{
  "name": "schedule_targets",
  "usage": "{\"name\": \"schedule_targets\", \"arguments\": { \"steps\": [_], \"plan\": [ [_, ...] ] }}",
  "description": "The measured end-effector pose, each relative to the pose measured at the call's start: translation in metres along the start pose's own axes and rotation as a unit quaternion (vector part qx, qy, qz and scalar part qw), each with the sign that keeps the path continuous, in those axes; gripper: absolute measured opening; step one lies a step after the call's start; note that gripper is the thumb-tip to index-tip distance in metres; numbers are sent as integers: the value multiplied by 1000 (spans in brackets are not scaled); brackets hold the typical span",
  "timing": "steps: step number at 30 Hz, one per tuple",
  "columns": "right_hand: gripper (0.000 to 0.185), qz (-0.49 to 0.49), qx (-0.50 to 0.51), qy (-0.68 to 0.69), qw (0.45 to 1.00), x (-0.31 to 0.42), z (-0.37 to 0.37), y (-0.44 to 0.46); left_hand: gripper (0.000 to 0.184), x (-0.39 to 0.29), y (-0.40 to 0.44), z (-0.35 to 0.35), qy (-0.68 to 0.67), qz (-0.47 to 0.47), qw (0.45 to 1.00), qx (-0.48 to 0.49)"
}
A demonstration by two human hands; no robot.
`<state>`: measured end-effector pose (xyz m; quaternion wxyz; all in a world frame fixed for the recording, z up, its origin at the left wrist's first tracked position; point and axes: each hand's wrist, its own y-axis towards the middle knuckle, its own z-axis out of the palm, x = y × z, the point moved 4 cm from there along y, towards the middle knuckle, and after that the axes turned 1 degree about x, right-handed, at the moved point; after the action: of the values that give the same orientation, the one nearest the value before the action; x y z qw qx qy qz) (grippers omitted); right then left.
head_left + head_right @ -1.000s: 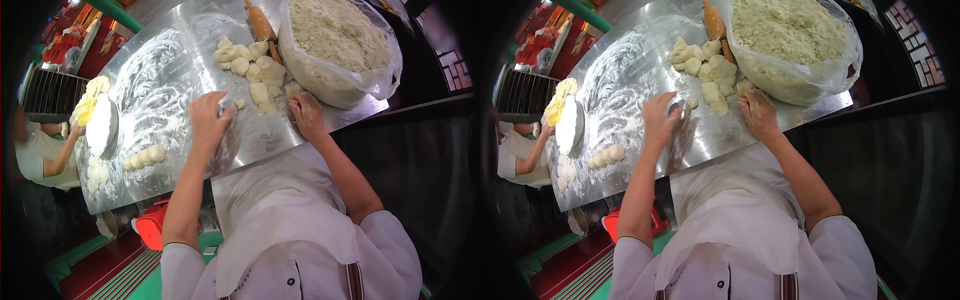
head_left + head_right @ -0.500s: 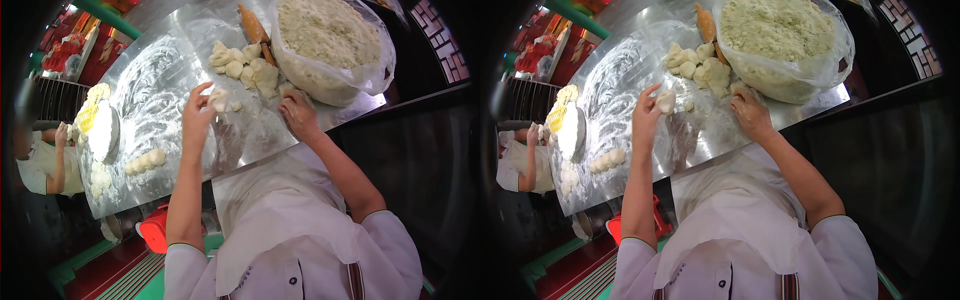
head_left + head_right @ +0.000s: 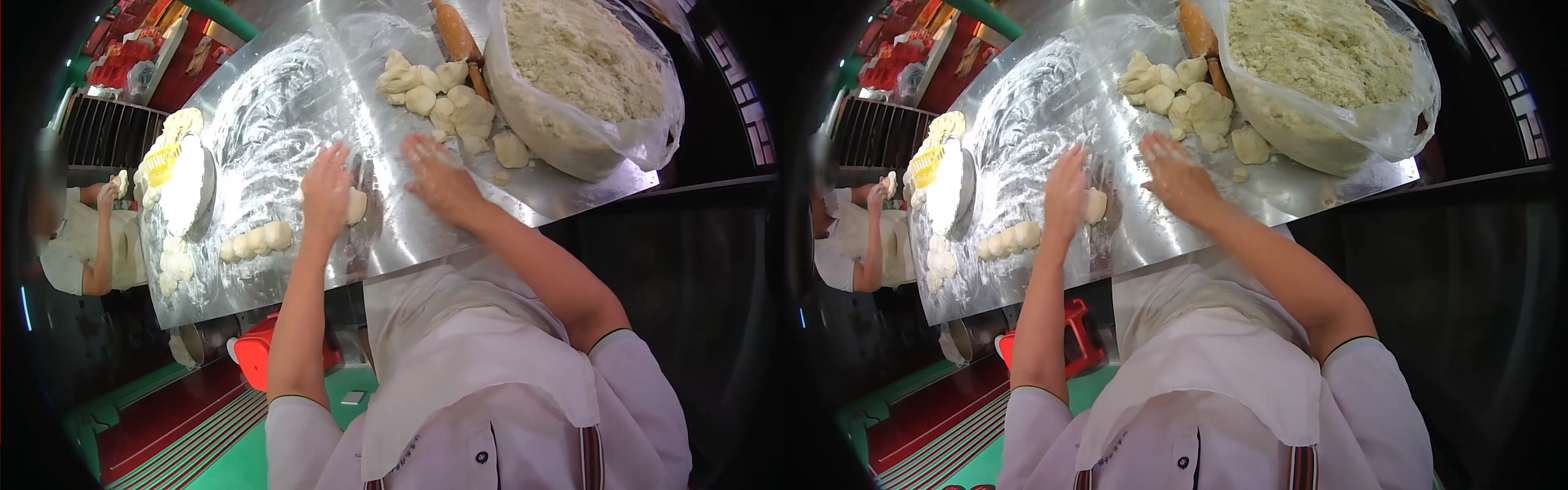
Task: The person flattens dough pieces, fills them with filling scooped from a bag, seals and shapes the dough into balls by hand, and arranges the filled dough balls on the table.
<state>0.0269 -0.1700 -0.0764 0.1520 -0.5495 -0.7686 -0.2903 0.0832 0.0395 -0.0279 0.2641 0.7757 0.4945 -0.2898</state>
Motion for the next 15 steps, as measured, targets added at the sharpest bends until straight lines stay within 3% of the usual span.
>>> {"name": "schedule_targets", "arguments": {
  "steps": [2, 6, 9, 14, 15],
  "plan": [
    [60, 41, -31, -7, 999, -15, -16, -3, 49, -9, -7, 46, 301, 122, 943, 74],
    [52, 22, -33, 47, 998, -26, -35, -12, 63, -23, -29, 56, 309, 75, 938, 137],
    [49, 5, -40, 39, 998, -20, -37, -17, 63, -15, -20, 54, 338, 87, 935, 67],
    [47, -15, -62, 18, 998, -16, -39, -20, 57, 7, 5, 48, 333, 77, 938, 52],
    [50, 3, -38, 30, 999, -15, -40, -22, 57, 33, 14, 41, 169, 45, 981, 82]
  ]
}}
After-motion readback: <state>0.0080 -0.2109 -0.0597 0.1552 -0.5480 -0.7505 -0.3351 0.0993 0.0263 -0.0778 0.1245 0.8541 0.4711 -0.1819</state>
